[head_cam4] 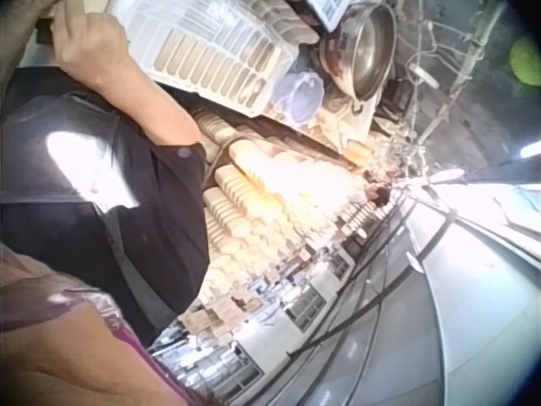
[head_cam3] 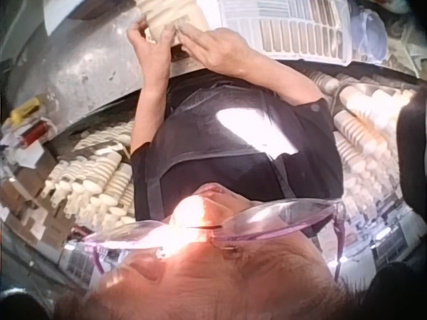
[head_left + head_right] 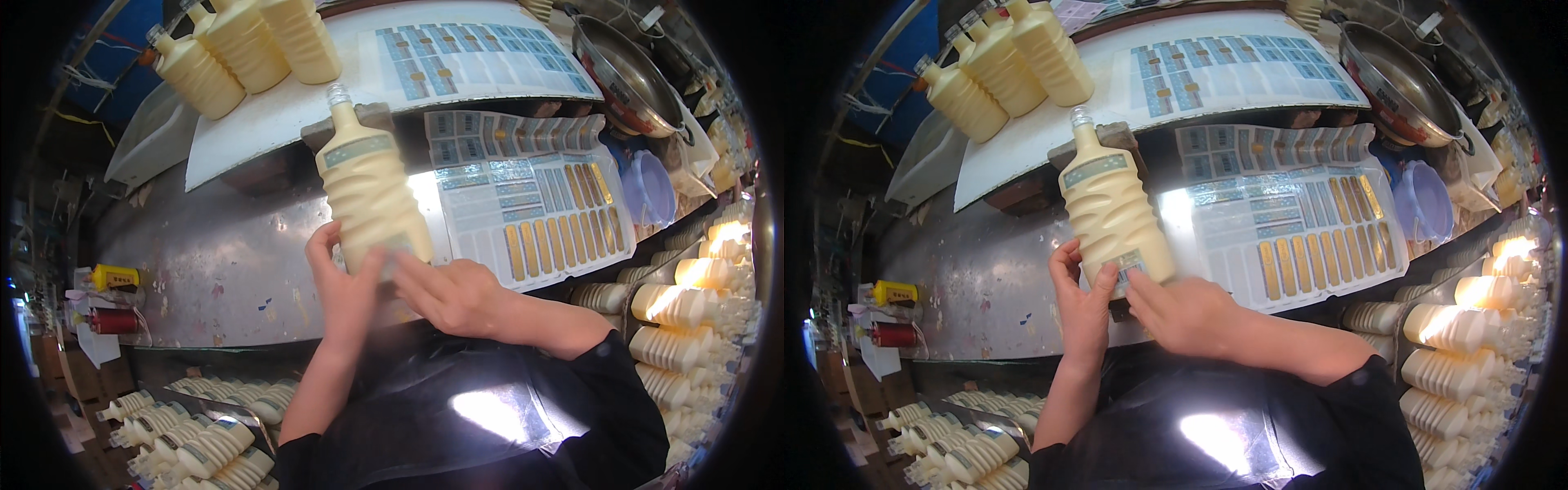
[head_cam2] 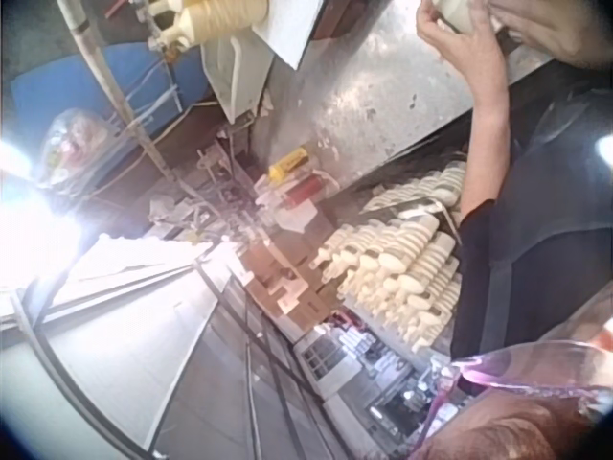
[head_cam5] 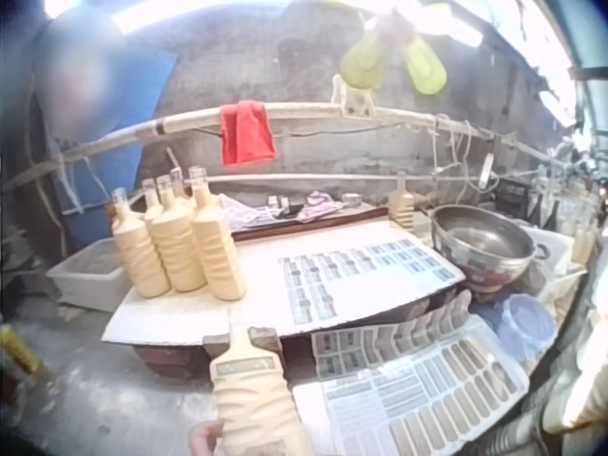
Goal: The person applies labels to cream-colored plastic bottles. They peel each label from a sheet, place it on the bottle, and smooth it down with their fingers. Finished bottles are set aside on the table.
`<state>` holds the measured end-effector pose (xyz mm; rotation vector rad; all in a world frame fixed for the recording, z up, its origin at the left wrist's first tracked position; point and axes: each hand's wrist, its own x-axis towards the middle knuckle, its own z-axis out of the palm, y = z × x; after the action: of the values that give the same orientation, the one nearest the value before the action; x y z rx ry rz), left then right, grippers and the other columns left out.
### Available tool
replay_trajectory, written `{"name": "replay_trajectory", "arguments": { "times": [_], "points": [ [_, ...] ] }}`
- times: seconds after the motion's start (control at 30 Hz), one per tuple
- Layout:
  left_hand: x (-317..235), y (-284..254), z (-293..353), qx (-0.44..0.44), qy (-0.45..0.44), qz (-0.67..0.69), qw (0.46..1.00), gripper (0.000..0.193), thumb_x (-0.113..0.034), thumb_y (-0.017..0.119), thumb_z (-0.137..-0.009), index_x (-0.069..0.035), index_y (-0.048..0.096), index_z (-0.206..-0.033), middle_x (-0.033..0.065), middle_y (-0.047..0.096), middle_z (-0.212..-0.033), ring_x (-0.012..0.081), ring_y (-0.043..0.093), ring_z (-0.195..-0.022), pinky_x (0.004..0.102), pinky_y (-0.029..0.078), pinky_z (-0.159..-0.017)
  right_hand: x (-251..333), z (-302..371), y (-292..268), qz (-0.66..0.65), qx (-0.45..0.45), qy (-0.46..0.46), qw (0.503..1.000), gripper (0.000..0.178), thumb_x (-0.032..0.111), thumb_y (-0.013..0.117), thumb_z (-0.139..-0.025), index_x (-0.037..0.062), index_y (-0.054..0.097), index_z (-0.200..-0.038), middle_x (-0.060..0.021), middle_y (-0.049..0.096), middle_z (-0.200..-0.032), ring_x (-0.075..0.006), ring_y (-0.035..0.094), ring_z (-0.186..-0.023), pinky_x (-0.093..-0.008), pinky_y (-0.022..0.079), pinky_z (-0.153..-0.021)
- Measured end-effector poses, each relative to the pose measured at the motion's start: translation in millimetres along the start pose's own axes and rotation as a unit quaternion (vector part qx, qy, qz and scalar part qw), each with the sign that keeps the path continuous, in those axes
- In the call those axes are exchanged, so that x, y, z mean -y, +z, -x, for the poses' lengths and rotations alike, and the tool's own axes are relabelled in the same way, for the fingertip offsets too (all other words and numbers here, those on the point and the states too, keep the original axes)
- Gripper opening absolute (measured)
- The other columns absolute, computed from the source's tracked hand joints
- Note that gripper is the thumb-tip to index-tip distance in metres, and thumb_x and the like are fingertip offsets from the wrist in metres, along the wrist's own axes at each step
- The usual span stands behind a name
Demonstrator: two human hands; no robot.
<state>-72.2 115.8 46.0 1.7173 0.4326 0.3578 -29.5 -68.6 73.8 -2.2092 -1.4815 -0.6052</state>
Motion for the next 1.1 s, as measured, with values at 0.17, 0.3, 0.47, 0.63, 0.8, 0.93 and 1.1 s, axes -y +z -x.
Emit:
{"name": "replay_trajectory", "arguments": {
  "times": [0.17,0.3,0.47,0.63,0.8,0.93,1.1],
  "points": [
    [6,-1,5,0.001,0.018,0.028,0.999,0.066,-0.013,0.072,-0.086,0.000,0.042,-0.143,0.0176,0.045,-0.136,0.0293,0.044,-0.130,0.0419,0.035,-0.113,-10,0,-10,-0.216,0.058,0.301,0.927,0.033,0.028,0.072,-0.090,0.0016,0.064,-0.109,-0.0176,0.066,-0.098,-0.0286,0.066,-0.076,-0.0386,0.053,-0.069],
    [13,0,9,0.000,0.050,-0.029,0.998,0.070,-0.012,0.072,-0.086,-0.001,0.040,-0.146,0.0174,0.042,-0.140,0.0294,0.043,-0.133,0.0422,0.034,-0.115,-23,-11,12,-0.389,0.072,0.514,0.761,0.058,0.039,0.077,-0.086,0.0010,0.053,-0.124,-0.0162,0.065,-0.090,-0.0338,0.066,-0.084,-0.0435,0.052,-0.078],
    [11,2,10,0.001,0.031,-0.006,0.999,0.074,-0.012,0.073,-0.085,-0.001,0.036,-0.148,0.0179,0.041,-0.142,0.0296,0.041,-0.136,0.0424,0.033,-0.116,-25,-8,25,-0.393,0.055,0.521,0.756,0.068,0.038,0.080,-0.083,0.0011,0.048,-0.129,-0.0163,0.066,-0.091,-0.0303,0.067,-0.086,-0.0410,0.053,-0.079],
    [7,3,10,0.004,0.009,0.041,0.999,0.077,-0.010,0.075,-0.084,-0.001,0.035,-0.149,0.0186,0.041,-0.144,0.0289,0.040,-0.138,0.0422,0.033,-0.116,-24,-9,24,-0.410,0.050,0.527,0.743,0.067,0.037,0.081,-0.083,0.0011,0.048,-0.129,-0.0165,0.067,-0.093,-0.0288,0.068,-0.087,-0.0396,0.054,-0.080],
    [9,4,10,0.001,0.007,0.049,0.999,0.076,-0.009,0.074,-0.084,-0.001,0.035,-0.149,0.0181,0.042,-0.144,0.0286,0.041,-0.138,0.0419,0.033,-0.116,-24,-7,27,-0.404,0.042,0.519,0.752,0.067,0.036,0.081,-0.083,0.0019,0.047,-0.129,-0.0154,0.067,-0.089,-0.0282,0.068,-0.084,-0.0391,0.053,-0.077],
    [17,0,9,0.010,0.007,0.086,0.996,0.075,-0.006,0.070,-0.086,-0.001,0.032,-0.151,0.0174,0.041,-0.146,0.0287,0.041,-0.138,0.0424,0.032,-0.118,-32,-2,33,-0.430,0.054,0.514,0.740,0.064,0.036,0.080,-0.085,0.0034,0.047,-0.129,-0.0145,0.066,-0.087,-0.0283,0.067,-0.082,-0.0397,0.053,-0.075],
    [13,2,11,0.020,0.009,0.094,0.995,0.074,-0.004,0.067,-0.087,-0.002,0.031,-0.152,0.0167,0.041,-0.147,0.0276,0.042,-0.137,0.0421,0.034,-0.116,-26,-8,23,-0.408,0.070,0.516,0.750,0.065,0.037,0.080,-0.085,0.0040,0.046,-0.130,-0.0153,0.066,-0.089,-0.0302,0.067,-0.084,-0.0414,0.053,-0.078]
  ]
}}
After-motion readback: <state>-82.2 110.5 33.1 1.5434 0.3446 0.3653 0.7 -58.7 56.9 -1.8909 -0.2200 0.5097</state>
